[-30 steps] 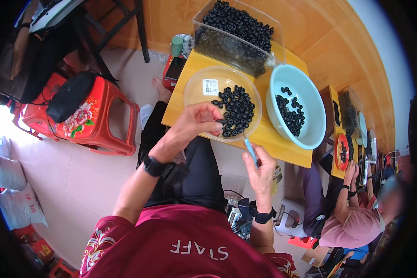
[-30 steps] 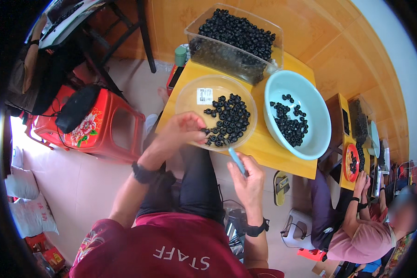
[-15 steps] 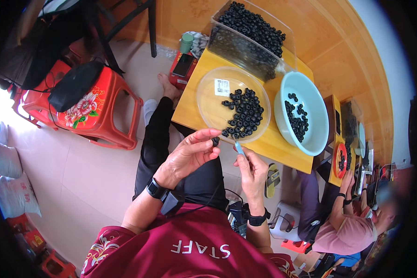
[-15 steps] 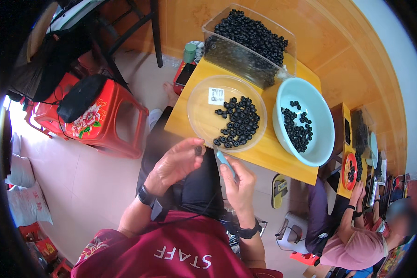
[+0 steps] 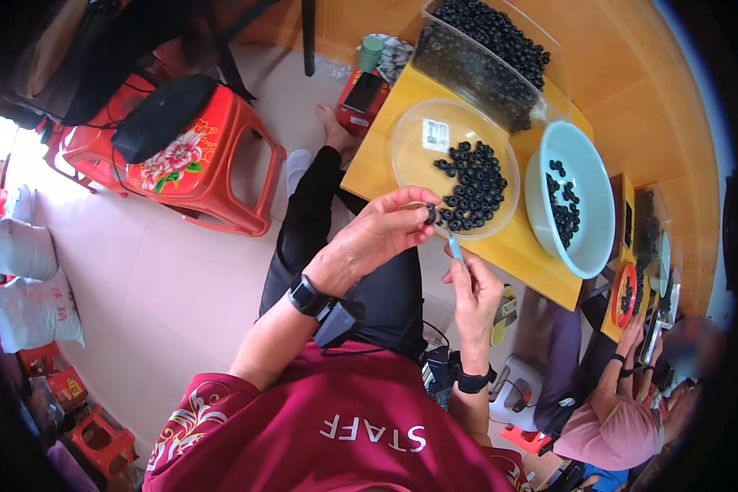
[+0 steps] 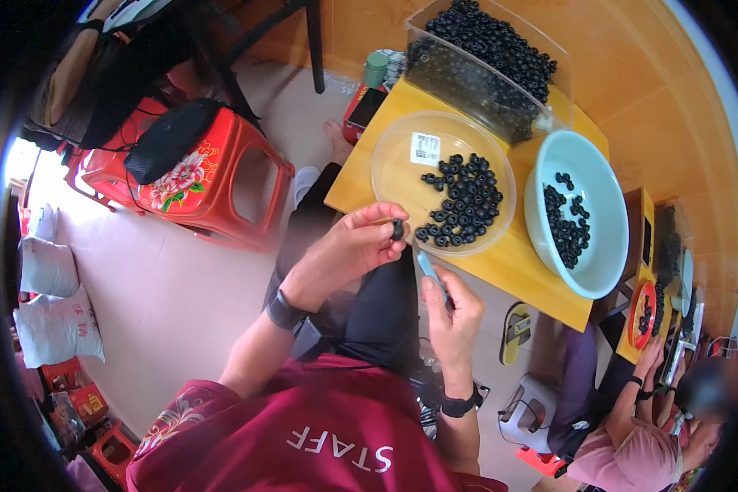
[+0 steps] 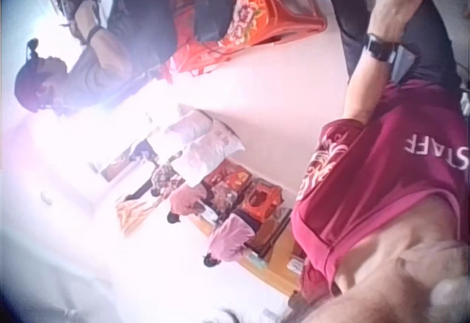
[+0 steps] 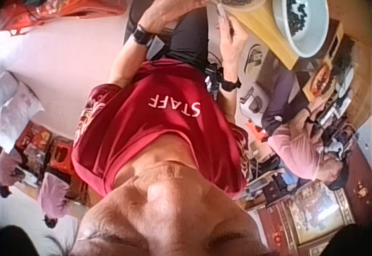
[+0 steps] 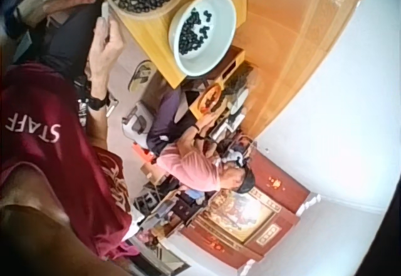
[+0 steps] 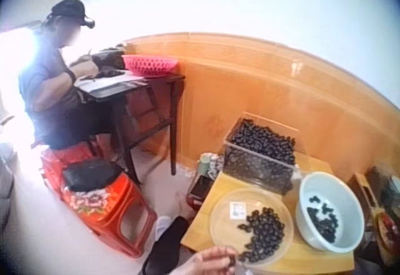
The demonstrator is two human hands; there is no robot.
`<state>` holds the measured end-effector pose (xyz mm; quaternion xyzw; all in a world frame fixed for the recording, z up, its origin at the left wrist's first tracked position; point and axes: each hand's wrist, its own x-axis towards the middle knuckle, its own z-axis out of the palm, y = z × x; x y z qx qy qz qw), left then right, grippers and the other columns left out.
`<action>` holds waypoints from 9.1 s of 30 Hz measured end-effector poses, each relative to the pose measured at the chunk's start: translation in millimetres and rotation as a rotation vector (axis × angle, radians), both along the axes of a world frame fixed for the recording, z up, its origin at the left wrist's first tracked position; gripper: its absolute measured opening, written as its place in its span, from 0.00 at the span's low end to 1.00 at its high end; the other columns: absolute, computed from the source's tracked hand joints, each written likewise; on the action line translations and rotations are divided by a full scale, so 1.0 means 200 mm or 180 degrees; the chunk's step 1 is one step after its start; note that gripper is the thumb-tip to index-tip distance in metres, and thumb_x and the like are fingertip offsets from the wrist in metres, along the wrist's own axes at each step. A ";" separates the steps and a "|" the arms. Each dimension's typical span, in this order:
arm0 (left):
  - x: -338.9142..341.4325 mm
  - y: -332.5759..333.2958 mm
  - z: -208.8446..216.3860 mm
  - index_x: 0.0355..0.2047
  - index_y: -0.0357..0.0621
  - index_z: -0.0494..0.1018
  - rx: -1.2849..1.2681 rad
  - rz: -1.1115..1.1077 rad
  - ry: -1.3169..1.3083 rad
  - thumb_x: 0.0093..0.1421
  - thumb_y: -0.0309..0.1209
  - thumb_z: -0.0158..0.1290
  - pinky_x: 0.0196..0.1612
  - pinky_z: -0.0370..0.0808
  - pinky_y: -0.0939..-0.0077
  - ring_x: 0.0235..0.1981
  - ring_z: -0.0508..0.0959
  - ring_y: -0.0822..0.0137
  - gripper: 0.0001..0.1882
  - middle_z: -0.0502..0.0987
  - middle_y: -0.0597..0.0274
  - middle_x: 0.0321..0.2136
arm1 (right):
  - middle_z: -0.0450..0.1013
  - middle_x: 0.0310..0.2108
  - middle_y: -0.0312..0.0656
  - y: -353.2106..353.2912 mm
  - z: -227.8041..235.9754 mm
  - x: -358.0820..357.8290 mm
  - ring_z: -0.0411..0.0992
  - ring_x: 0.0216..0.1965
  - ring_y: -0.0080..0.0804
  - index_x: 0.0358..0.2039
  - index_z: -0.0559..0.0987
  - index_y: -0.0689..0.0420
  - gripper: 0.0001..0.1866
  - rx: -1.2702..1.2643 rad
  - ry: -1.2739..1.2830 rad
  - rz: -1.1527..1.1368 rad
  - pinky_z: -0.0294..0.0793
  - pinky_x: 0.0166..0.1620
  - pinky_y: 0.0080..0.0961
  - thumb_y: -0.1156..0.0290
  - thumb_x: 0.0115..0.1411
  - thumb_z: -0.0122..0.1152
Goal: Using a small blade to trim excess material from black rubber or plastic industrial components.
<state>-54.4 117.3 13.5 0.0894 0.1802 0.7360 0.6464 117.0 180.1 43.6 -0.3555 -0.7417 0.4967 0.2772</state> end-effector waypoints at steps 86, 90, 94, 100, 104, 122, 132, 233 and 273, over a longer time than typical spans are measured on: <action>0.15 -0.11 -0.03 0.36 0.44 0.68 -0.0302 -0.0498 0.0789 0.61 0.33 0.49 0.31 0.72 0.84 0.28 0.74 0.74 0.07 0.74 0.60 0.33 | 0.70 0.21 0.33 0.59 0.47 0.19 0.63 0.22 0.16 0.37 0.77 0.61 0.15 0.0670 -0.0088 -0.1048 0.63 0.26 0.16 0.67 0.50 0.64; 0.15 -0.14 0.06 0.35 0.43 0.69 -0.0574 -0.0474 0.1579 0.59 0.29 0.50 0.33 0.71 0.85 0.29 0.73 0.77 0.05 0.74 0.64 0.30 | 0.69 0.33 0.36 0.74 0.34 0.21 0.64 0.31 0.20 0.48 0.71 0.59 0.25 0.1893 -0.0192 -0.1202 0.67 0.35 0.18 0.67 0.49 0.65; 0.29 0.00 0.01 0.29 0.40 0.71 0.0513 -0.0109 0.4231 0.51 0.25 0.52 0.28 0.71 0.74 0.24 0.74 0.67 0.04 0.72 0.55 0.22 | 0.65 0.23 0.28 0.31 0.47 0.14 0.60 0.26 0.15 0.38 0.78 0.60 0.12 0.0903 -0.0543 -0.0613 0.62 0.30 0.15 0.73 0.52 0.59; 0.44 -0.04 -0.19 0.25 0.40 0.69 0.0567 -0.0666 0.5097 0.50 0.27 0.50 0.28 0.70 0.67 0.25 0.75 0.63 0.04 0.71 0.53 0.21 | 0.71 0.22 0.39 0.02 0.34 -0.13 0.69 0.25 0.24 0.34 0.79 0.62 0.12 0.0361 -0.0483 0.2206 0.66 0.29 0.19 0.79 0.46 0.60; 0.42 -0.01 -0.30 0.27 0.41 0.68 0.0217 -0.0318 0.4780 0.51 0.26 0.49 0.30 0.70 0.68 0.28 0.74 0.65 0.03 0.70 0.55 0.23 | 0.72 0.24 0.40 -0.06 0.29 -0.27 0.70 0.26 0.30 0.36 0.79 0.60 0.13 0.0244 -0.0603 0.3020 0.67 0.30 0.22 0.76 0.47 0.63; 0.58 -0.05 -0.83 0.37 0.43 0.65 -0.0861 0.0774 0.3260 0.55 0.21 0.44 0.40 0.67 0.77 0.41 0.71 0.71 0.09 0.67 0.61 0.32 | 0.70 0.23 0.44 -0.10 0.11 -0.37 0.71 0.27 0.39 0.29 0.76 0.63 0.08 0.0682 -0.0859 0.3407 0.68 0.30 0.30 0.73 0.48 0.63; 0.67 -0.13 -0.80 0.41 0.44 0.64 -0.1138 0.0741 0.2369 0.57 0.20 0.43 0.43 0.67 0.79 0.46 0.69 0.73 0.12 0.66 0.63 0.36 | 0.71 0.23 0.42 -0.02 0.07 -0.34 0.71 0.27 0.36 0.28 0.77 0.62 0.06 0.0247 -0.0630 0.3139 0.70 0.30 0.27 0.75 0.49 0.61; -0.04 0.10 0.19 0.32 0.40 0.71 -0.0251 -0.0153 0.2195 0.52 0.21 0.56 0.37 0.75 0.82 0.30 0.76 0.75 0.07 0.74 0.68 0.30 | 0.72 0.29 0.37 0.00 -0.05 0.18 0.68 0.27 0.21 0.44 0.75 0.63 0.15 -0.0581 0.0248 -0.0580 0.68 0.33 0.17 0.70 0.59 0.50; 0.09 -0.14 -0.03 0.31 0.41 0.70 0.0546 -0.0210 -0.0103 0.54 0.25 0.56 0.33 0.72 0.81 0.27 0.74 0.72 0.06 0.74 0.63 0.27 | 0.68 0.18 0.36 0.15 -0.02 0.15 0.64 0.18 0.19 0.42 0.77 0.62 0.13 0.1514 -0.0684 -0.0494 0.64 0.23 0.18 0.75 0.56 0.54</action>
